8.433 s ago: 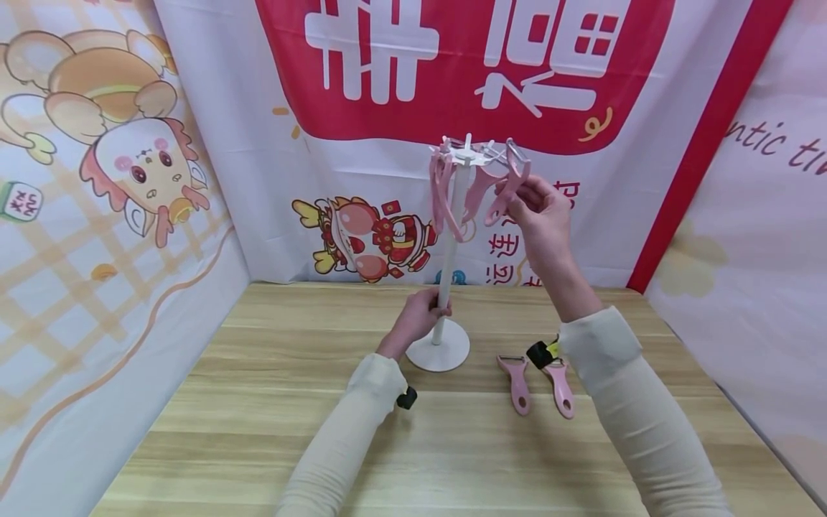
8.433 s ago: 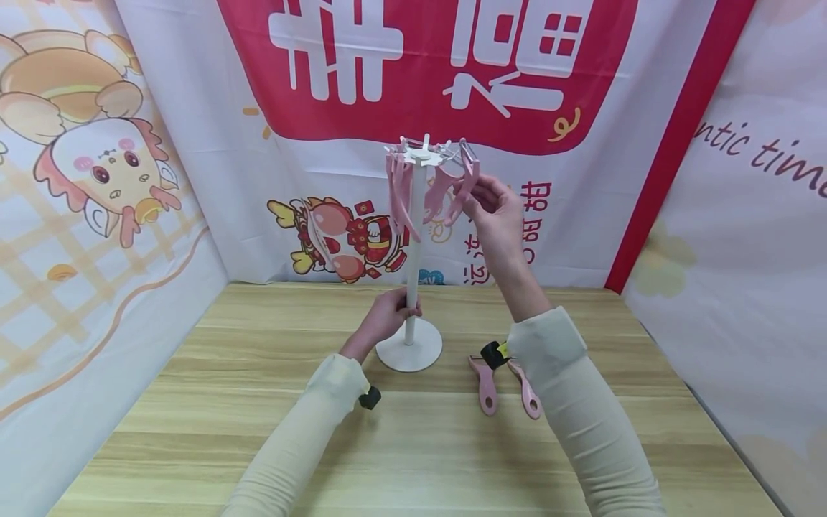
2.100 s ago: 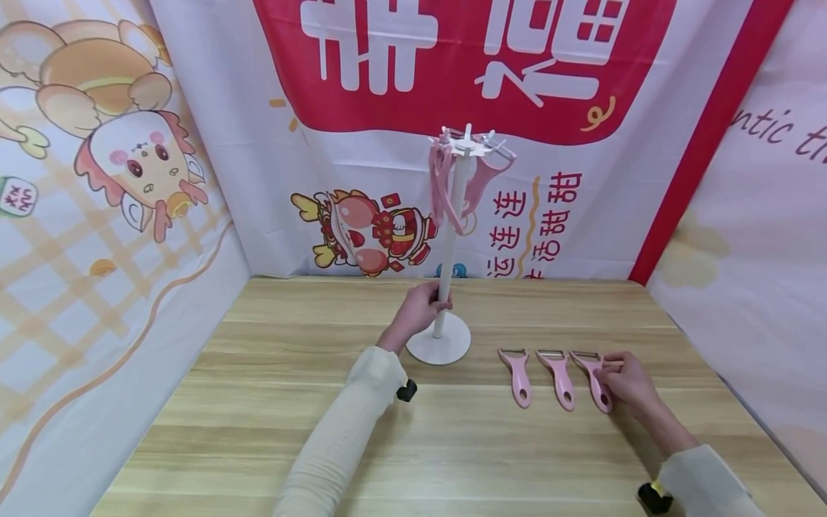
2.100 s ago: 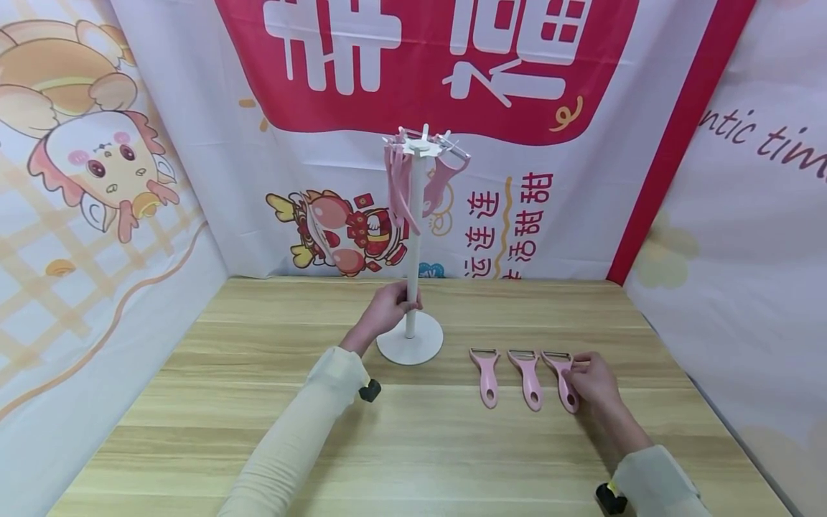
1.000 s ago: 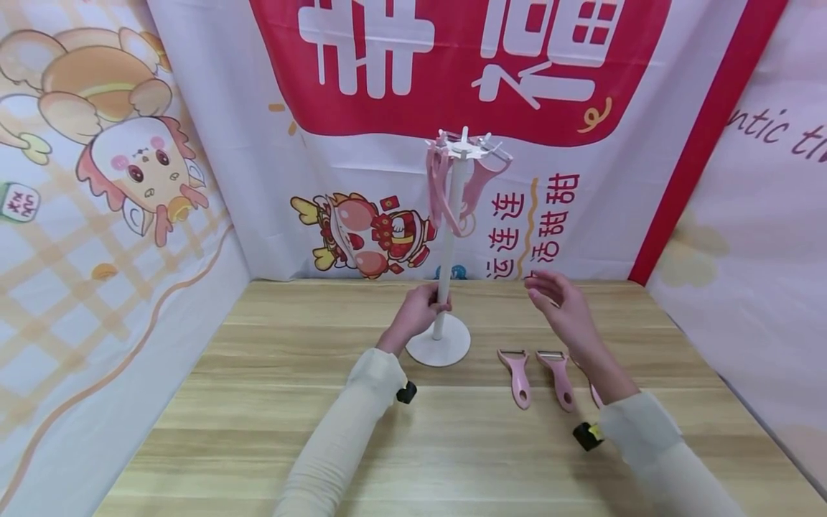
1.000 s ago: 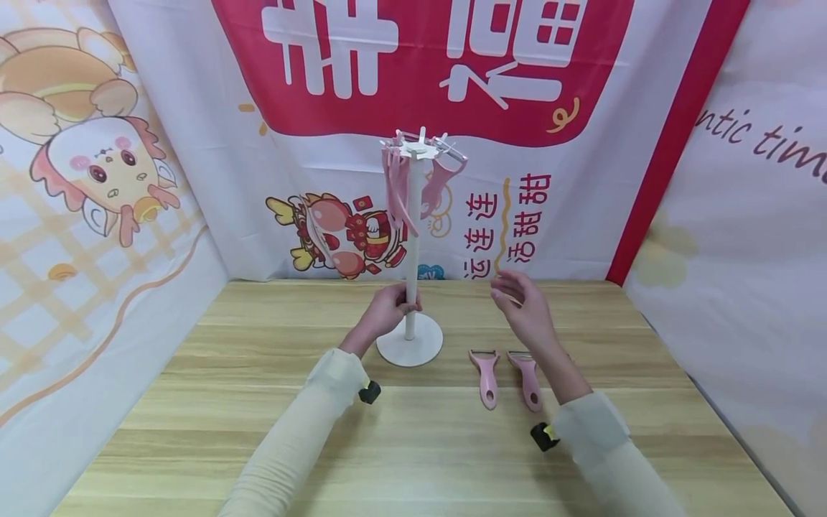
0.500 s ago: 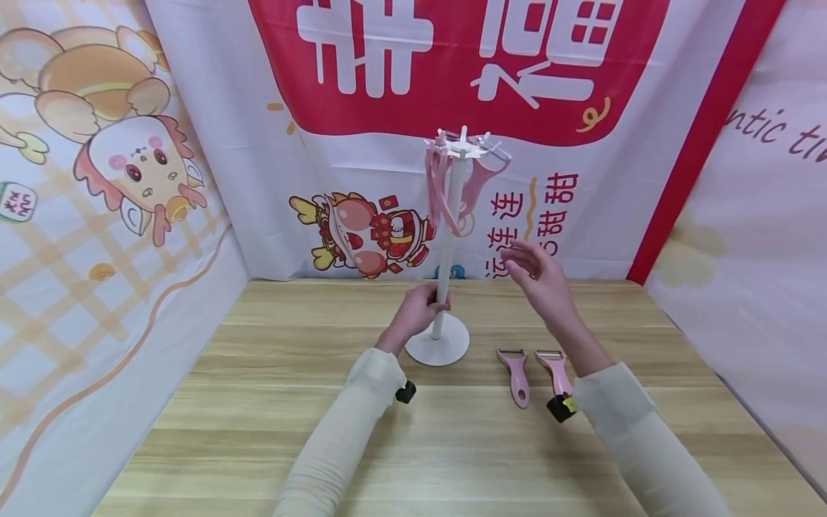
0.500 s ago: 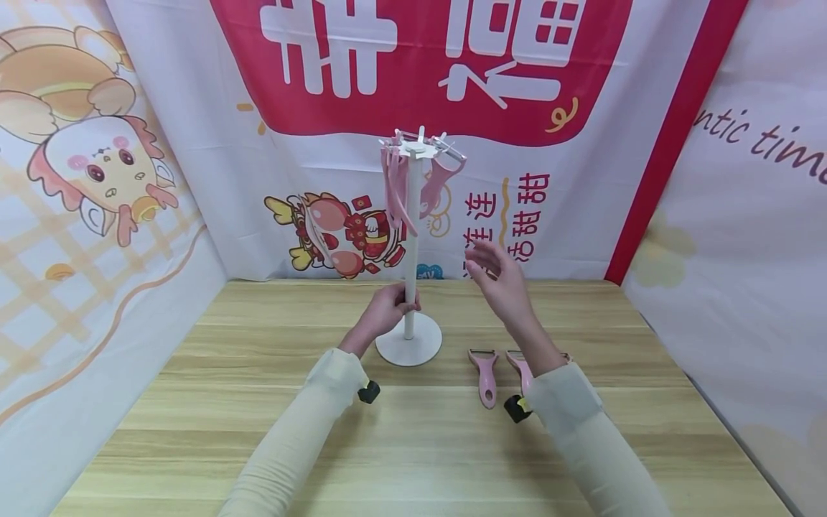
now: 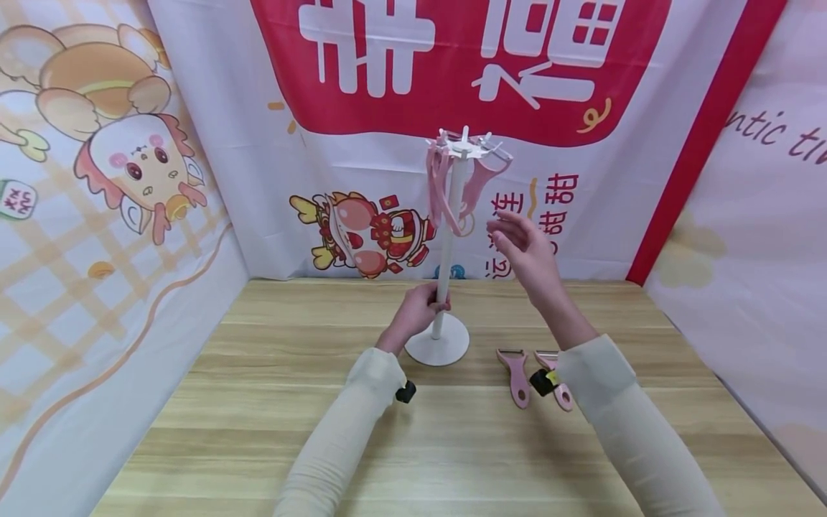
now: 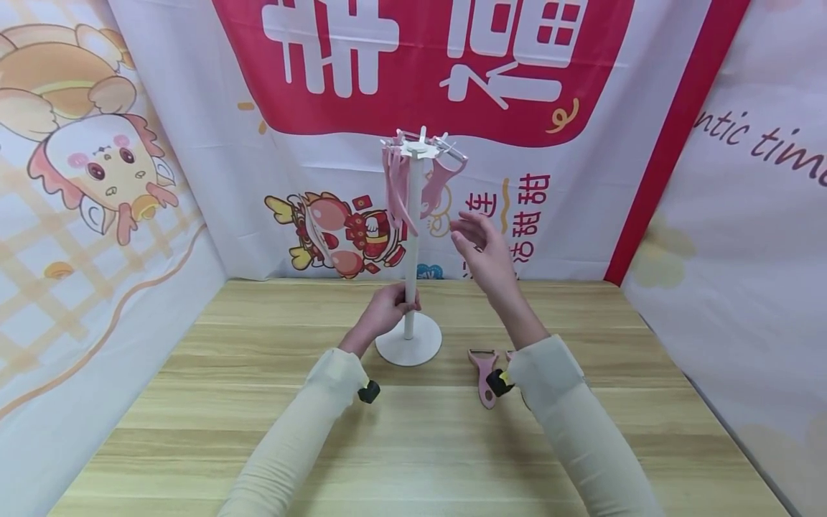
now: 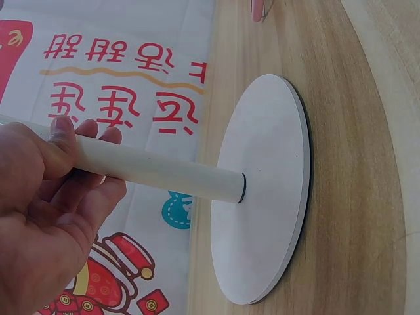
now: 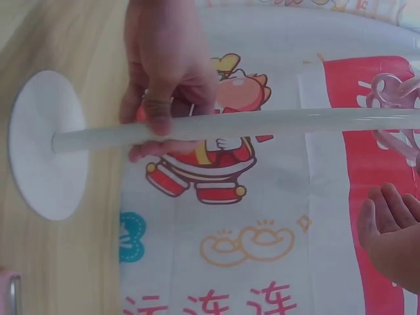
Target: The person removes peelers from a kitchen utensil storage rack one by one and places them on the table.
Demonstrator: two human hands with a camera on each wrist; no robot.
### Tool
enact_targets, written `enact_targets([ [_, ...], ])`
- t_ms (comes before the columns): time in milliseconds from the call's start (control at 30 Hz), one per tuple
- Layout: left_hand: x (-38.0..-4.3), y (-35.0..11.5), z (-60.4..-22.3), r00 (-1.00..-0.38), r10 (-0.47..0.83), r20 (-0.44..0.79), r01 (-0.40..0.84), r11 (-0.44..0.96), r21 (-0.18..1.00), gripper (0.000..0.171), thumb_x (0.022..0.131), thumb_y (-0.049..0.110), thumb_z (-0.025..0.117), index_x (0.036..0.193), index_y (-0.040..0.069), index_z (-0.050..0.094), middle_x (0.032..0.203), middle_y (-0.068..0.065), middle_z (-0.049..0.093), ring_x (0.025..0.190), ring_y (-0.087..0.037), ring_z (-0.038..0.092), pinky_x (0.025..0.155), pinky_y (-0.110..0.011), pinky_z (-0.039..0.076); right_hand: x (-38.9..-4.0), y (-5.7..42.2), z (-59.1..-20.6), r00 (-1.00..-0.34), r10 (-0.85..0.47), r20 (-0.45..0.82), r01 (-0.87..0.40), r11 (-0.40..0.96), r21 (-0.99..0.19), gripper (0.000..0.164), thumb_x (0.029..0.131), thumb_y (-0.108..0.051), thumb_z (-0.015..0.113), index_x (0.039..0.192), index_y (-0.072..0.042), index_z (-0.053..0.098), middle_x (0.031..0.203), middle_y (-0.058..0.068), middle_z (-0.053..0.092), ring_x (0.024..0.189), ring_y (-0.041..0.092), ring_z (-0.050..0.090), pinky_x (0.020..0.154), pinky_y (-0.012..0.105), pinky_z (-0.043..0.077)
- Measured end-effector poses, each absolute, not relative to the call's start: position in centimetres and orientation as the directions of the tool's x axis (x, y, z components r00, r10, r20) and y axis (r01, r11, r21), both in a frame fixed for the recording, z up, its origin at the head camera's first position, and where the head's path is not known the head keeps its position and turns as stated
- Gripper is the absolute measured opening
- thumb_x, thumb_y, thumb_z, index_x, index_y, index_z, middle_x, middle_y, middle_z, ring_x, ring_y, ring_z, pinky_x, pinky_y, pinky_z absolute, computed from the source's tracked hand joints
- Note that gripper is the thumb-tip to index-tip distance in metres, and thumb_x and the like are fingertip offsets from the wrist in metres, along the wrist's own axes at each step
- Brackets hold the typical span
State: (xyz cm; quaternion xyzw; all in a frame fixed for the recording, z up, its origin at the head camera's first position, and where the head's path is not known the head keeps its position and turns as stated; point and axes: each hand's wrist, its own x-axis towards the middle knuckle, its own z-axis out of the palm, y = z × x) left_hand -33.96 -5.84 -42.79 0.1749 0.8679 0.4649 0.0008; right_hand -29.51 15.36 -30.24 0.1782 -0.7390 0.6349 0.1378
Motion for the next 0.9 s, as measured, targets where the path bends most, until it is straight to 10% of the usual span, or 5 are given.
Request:
enact_targets([
  [900,-34.1,-5.9,-42.8,-0.927,0.319,0.197,0.346,0.53,0.774,0.005,0.097,0.006,0.062,0.099,0.008,0.066,0.092,-0.003,0.068,0.095,-0.019,0.067,0.098,-0.044,0.056,-32.2,12.1,-25.4,-0.885,-0.214,0.414,-0.365,-0.236,-0.901,0.046,0.105,-0.014,0.043,0.151,-0.016,0.04,0.149,0.008,0.047,0.139,0.023,0.046,0.118,0.045,0.038],
])
